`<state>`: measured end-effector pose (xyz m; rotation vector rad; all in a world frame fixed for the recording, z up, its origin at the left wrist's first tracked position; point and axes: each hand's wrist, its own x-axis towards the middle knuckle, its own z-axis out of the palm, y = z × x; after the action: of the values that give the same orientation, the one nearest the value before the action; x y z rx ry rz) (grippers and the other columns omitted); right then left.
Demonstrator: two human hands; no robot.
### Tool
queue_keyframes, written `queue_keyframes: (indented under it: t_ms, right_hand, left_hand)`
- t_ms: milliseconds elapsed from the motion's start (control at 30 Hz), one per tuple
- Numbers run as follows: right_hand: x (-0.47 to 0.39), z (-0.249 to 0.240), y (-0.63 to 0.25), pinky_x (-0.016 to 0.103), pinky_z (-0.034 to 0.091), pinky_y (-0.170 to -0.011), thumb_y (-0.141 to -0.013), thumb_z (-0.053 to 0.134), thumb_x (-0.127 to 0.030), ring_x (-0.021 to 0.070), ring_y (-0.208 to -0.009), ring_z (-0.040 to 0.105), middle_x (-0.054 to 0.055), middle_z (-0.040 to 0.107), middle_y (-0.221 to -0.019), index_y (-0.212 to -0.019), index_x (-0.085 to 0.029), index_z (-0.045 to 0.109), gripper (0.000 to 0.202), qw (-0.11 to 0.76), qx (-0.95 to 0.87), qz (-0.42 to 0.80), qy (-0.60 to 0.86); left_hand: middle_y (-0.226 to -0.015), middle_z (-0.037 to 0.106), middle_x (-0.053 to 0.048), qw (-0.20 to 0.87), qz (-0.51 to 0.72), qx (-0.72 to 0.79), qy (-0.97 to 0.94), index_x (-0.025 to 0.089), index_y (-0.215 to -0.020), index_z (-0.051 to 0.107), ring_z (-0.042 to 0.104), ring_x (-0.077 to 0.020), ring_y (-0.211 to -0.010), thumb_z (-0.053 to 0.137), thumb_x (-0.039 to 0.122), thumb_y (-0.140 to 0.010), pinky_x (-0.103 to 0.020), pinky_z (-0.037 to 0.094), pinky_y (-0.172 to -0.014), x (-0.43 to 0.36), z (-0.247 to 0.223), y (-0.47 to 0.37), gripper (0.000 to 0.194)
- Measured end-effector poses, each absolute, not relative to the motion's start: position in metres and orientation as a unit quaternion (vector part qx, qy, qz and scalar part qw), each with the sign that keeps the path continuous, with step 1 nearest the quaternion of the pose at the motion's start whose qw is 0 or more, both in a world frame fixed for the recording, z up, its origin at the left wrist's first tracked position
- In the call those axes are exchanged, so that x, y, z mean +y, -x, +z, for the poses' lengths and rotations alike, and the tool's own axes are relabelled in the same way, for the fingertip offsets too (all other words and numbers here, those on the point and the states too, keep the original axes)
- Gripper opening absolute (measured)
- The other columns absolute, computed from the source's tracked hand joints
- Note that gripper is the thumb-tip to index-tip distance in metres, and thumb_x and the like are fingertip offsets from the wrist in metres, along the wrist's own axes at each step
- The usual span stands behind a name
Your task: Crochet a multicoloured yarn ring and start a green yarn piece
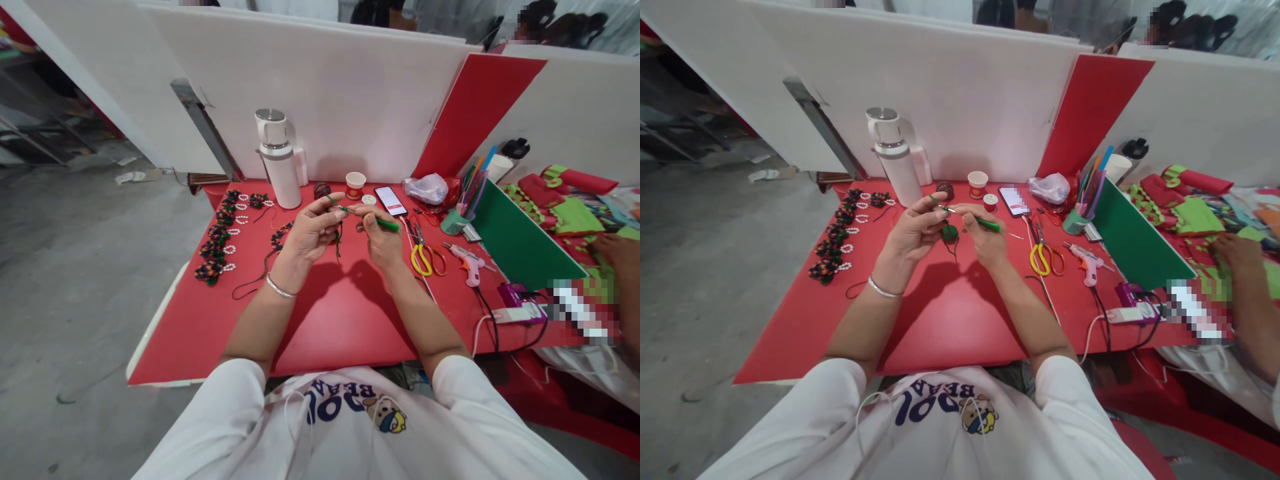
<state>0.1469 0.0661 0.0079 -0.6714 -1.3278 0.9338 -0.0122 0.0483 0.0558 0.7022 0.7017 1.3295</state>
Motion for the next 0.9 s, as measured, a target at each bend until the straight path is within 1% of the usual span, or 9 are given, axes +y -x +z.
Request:
queue_keyframes:
  t_ms: [100, 200, 333, 433, 533, 700, 800, 900]
  right_hand:
    - [0.071, 0.004, -0.148, 0.031, 0.058, -0.070, -0.083, 0.078, -0.074, 0.0184, -0.091, 0.075, 0.001, 0.084, -0.104, -0.093, -0.032, 0.083, 0.044, 0.629, -0.566, 0.450, 0.285]
    - [0.073, 0.006, -0.150, 0.028, 0.056, -0.068, -0.080, 0.081, -0.074, 0.0170, -0.089, 0.074, 0.001, 0.083, -0.096, -0.090, -0.031, 0.083, 0.044, 0.616, -0.554, 0.493, 0.265]
    - [0.074, 0.011, -0.152, 0.025, 0.051, -0.061, -0.073, 0.084, -0.077, 0.0140, -0.079, 0.068, 0.001, 0.080, -0.090, -0.084, -0.030, 0.082, 0.048, 0.598, -0.534, 0.542, 0.254]
    - [0.077, 0.013, -0.156, 0.025, 0.048, -0.058, -0.070, 0.086, -0.078, 0.0127, -0.071, 0.063, 0.000, 0.079, -0.085, -0.082, -0.029, 0.081, 0.051, 0.589, -0.539, 0.546, 0.254]
    - [0.079, 0.014, -0.160, 0.025, 0.046, -0.058, -0.072, 0.086, -0.076, 0.0117, -0.068, 0.062, -0.001, 0.078, -0.080, -0.082, -0.029, 0.081, 0.048, 0.587, -0.556, 0.537, 0.240]
    - [0.080, 0.015, -0.165, 0.027, 0.047, -0.058, -0.074, 0.085, -0.076, 0.0114, -0.066, 0.061, 0.000, 0.082, -0.088, -0.083, -0.030, 0.083, 0.048, 0.577, -0.581, 0.523, 0.235]
    - [0.082, 0.013, -0.169, 0.029, 0.048, -0.058, -0.073, 0.086, -0.075, 0.0122, -0.067, 0.063, 0.001, 0.084, -0.092, -0.084, -0.030, 0.084, 0.046, 0.579, -0.595, 0.505, 0.235]
    - [0.082, 0.013, -0.175, 0.030, 0.051, -0.060, -0.078, 0.086, -0.069, 0.0140, -0.073, 0.068, 0.002, 0.085, -0.100, -0.088, -0.031, 0.086, 0.039, 0.575, -0.625, 0.479, 0.220]
  left_hand:
    - [-0.064, 0.064, 0.005, 0.696, 0.575, 0.301, -0.306, 0.019, -0.094, 0.084, 0.034, 0.0008, -0.042, 0.085, 0.003, -0.060, -0.013, 0.019, -0.038, 0.048, 0.056, 0.015, 0.038]
    - [-0.065, 0.063, 0.005, 0.721, 0.556, 0.282, -0.302, 0.018, -0.096, 0.084, 0.037, 0.0007, -0.043, 0.083, 0.001, -0.059, -0.012, 0.020, -0.038, 0.048, 0.056, 0.018, 0.041]
    - [-0.061, 0.059, 0.006, 0.738, 0.545, 0.266, -0.296, 0.019, -0.096, 0.085, 0.038, 0.0000, -0.043, 0.082, 0.001, -0.058, -0.011, 0.020, -0.038, 0.048, 0.057, 0.021, 0.043]
    - [-0.061, 0.059, 0.006, 0.741, 0.537, 0.268, -0.300, 0.019, -0.098, 0.086, 0.038, -0.0002, -0.043, 0.081, 0.001, -0.059, -0.011, 0.018, -0.037, 0.048, 0.057, 0.022, 0.043]
    - [-0.066, 0.062, 0.004, 0.740, 0.534, 0.268, -0.310, 0.018, -0.099, 0.085, 0.039, -0.0002, -0.044, 0.081, 0.001, -0.060, -0.012, 0.016, -0.037, 0.048, 0.055, 0.022, 0.043]
    - [-0.067, 0.062, 0.003, 0.743, 0.526, 0.258, -0.324, 0.018, -0.101, 0.084, 0.040, -0.0012, -0.045, 0.081, 0.002, -0.061, -0.014, 0.016, -0.038, 0.050, 0.051, 0.023, 0.043]
    - [-0.065, 0.061, 0.003, 0.752, 0.515, 0.254, -0.323, 0.017, -0.102, 0.084, 0.041, -0.0015, -0.045, 0.081, 0.002, -0.060, -0.013, 0.017, -0.038, 0.051, 0.050, 0.023, 0.045]
    - [-0.061, 0.057, 0.005, 0.763, 0.506, 0.247, -0.319, 0.017, -0.103, 0.083, 0.041, -0.0020, -0.045, 0.080, 0.002, -0.060, -0.013, 0.018, -0.038, 0.050, 0.052, 0.024, 0.046]
